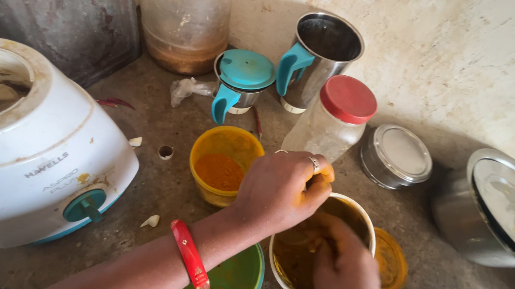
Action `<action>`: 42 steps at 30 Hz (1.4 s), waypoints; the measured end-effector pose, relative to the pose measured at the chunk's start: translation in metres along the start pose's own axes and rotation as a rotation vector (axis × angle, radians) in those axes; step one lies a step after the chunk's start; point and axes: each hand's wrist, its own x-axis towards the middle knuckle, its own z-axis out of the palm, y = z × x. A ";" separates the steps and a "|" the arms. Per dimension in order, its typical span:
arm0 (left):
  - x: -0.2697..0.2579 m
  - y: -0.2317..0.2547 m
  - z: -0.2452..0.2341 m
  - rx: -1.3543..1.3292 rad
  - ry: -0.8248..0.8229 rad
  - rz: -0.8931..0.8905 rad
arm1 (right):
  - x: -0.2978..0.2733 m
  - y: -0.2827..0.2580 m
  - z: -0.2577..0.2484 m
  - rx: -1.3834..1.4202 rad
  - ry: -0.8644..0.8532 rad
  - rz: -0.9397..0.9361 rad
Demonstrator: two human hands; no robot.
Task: The person scoops orange spice powder from a container into a metal blender jar, handles dried red chilies on a small plate, places a plastic container on an overhead shelf, and fits the jar onto the mixer grinder base.
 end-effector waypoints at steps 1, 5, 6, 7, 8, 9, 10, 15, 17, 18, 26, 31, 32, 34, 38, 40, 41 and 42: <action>0.001 0.000 0.001 -0.004 0.005 0.005 | 0.000 0.000 -0.005 0.045 -0.002 0.144; 0.005 -0.001 0.003 -0.001 0.025 0.011 | 0.001 -0.004 -0.010 0.283 0.029 0.468; 0.006 -0.002 0.004 0.000 0.031 0.009 | 0.002 -0.005 -0.009 0.353 0.046 0.486; 0.006 -0.002 0.005 0.001 0.033 0.007 | 0.003 -0.005 -0.007 0.566 0.037 0.551; 0.006 -0.002 0.006 0.003 0.033 0.003 | 0.003 -0.005 -0.004 0.782 0.026 0.613; 0.006 -0.002 0.007 0.004 0.034 -0.001 | 0.003 -0.005 -0.003 0.999 0.014 0.671; 0.005 -0.001 0.007 0.000 0.038 -0.002 | 0.002 -0.005 -0.001 1.109 0.026 0.750; 0.005 0.001 0.006 0.003 0.025 -0.012 | 0.011 -0.009 0.001 1.460 0.090 0.898; 0.007 0.002 0.004 0.000 -0.037 -0.065 | 0.019 -0.010 -0.008 1.452 0.132 0.946; 0.008 0.002 0.003 -0.004 -0.070 -0.091 | 0.022 -0.011 -0.011 1.447 0.158 0.971; 0.012 -0.004 0.002 -0.067 -0.118 -0.108 | 0.031 -0.032 -0.019 1.154 -0.074 0.712; 0.010 -0.011 0.004 -0.084 -0.125 -0.092 | 0.031 -0.046 -0.022 0.837 -0.242 0.693; 0.010 -0.012 0.005 -0.087 -0.126 -0.091 | 0.032 -0.046 -0.021 0.807 -0.238 0.722; 0.010 -0.015 0.007 -0.079 -0.119 -0.086 | 0.032 -0.043 -0.019 0.678 -0.283 0.681; 0.012 -0.022 0.008 -0.091 -0.093 -0.065 | 0.031 -0.025 -0.009 0.333 -0.474 0.285; 0.014 -0.022 0.008 -0.103 -0.102 -0.089 | 0.026 -0.012 -0.007 0.218 -0.589 0.136; 0.015 -0.022 0.009 -0.099 -0.117 -0.118 | 0.024 -0.007 -0.007 0.177 -0.659 0.114; 0.015 -0.022 0.007 -0.091 -0.131 -0.150 | 0.022 -0.003 -0.005 0.138 -0.731 0.090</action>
